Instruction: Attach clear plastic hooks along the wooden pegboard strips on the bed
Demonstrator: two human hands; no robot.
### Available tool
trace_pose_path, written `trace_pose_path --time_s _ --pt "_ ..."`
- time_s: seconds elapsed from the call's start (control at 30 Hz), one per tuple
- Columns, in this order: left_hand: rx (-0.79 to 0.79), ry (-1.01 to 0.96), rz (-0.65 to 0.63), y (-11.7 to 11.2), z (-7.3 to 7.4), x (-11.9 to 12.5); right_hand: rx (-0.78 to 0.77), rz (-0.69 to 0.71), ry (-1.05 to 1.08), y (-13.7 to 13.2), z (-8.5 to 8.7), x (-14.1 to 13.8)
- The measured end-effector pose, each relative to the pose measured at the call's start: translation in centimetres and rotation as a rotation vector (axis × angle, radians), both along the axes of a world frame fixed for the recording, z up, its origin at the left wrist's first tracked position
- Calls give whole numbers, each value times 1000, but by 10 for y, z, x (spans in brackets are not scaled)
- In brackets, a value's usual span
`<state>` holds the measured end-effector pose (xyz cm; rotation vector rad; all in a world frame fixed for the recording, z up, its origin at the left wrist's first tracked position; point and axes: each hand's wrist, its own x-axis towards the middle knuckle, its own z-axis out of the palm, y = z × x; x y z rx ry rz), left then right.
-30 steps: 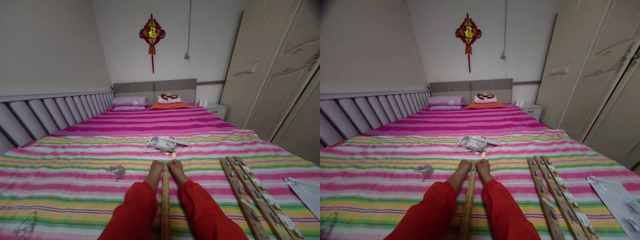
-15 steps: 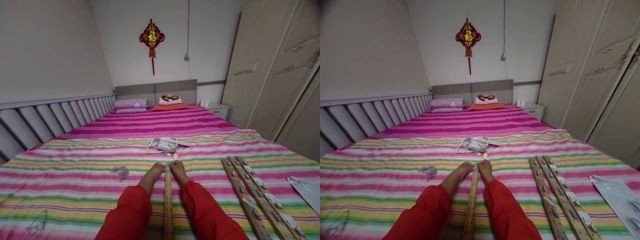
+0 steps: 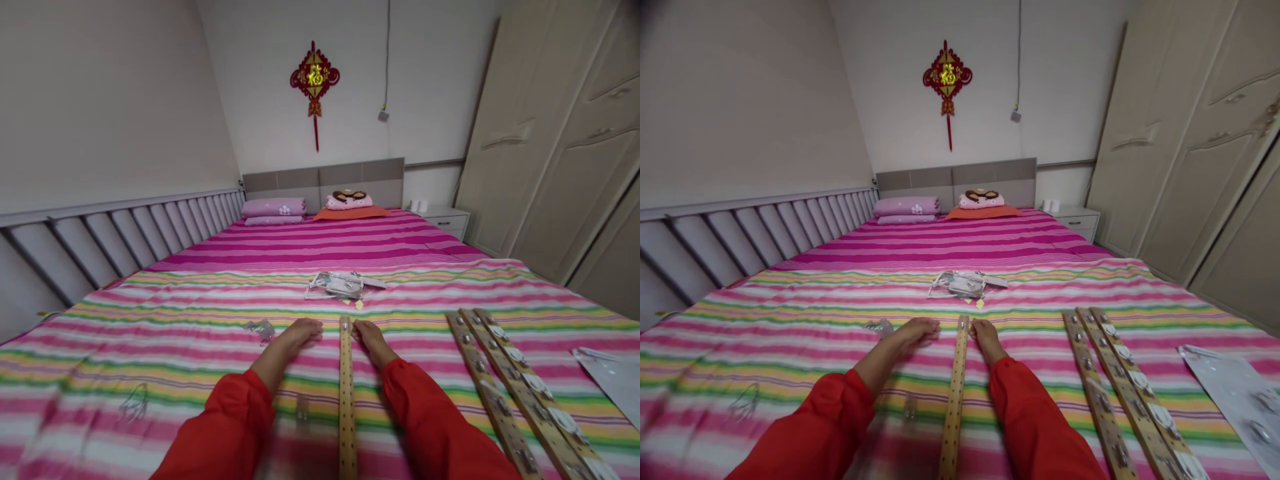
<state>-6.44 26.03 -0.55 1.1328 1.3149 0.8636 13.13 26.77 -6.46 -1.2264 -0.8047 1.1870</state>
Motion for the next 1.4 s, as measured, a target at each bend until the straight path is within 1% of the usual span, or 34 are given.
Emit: trace_pose_path --time_s 0.1,0.17,0.23,0.33,0.43,0.5,0.63,0.7,0.77,0.83,0.93,1.03,1.07,1.13,1.2,1.3,1.4 --pt "50 -4 7 -27 10 -28 -24 9 79 -21 1 4" --pt "115 -3 27 -51 10 -43 -42 11 122 -36 2 6" --pt "169 -8 25 -79 4 -53 -56 14 159 -53 3 7" --pt "213 21 36 -120 -11 -60 -66 31 206 -81 5 7" --pt "272 102 172 -152 -25 -56 -70 61 248 -110 11 6" --pt "302 181 247 -168 -32 -48 -78 85 275 -130 15 6" --pt "264 369 305 -184 -38 -28 -89 108 318 -165 20 0" --pt "248 460 308 -187 -40 -23 -76 98 306 -180 21 -5" --pt "250 509 307 -187 -40 -21 -64 97 286 -194 20 -11" --pt "264 494 312 -186 -41 -22 -49 126 257 -207 20 -15" --pt "306 355 329 -187 -41 -23 -20 194 208 -223 20 -18" --pt "379 181 325 -196 -34 -22 -25 227 179 -235 25 -19" --pt "418 149 316 -201 -30 -22 -25 234 176 -238 27 -20" --pt "528 149 274 -211 -18 -21 -15 250 187 -244 33 -21" --pt "684 202 185 -223 -4 -20 -3 269 223 -249 40 -22" --pt "915 272 15 -237 16 -18 11 298 296 -256 49 -23" --pt "1051 268 -102 -246 30 -14 34 343 337 -262 57 -23"
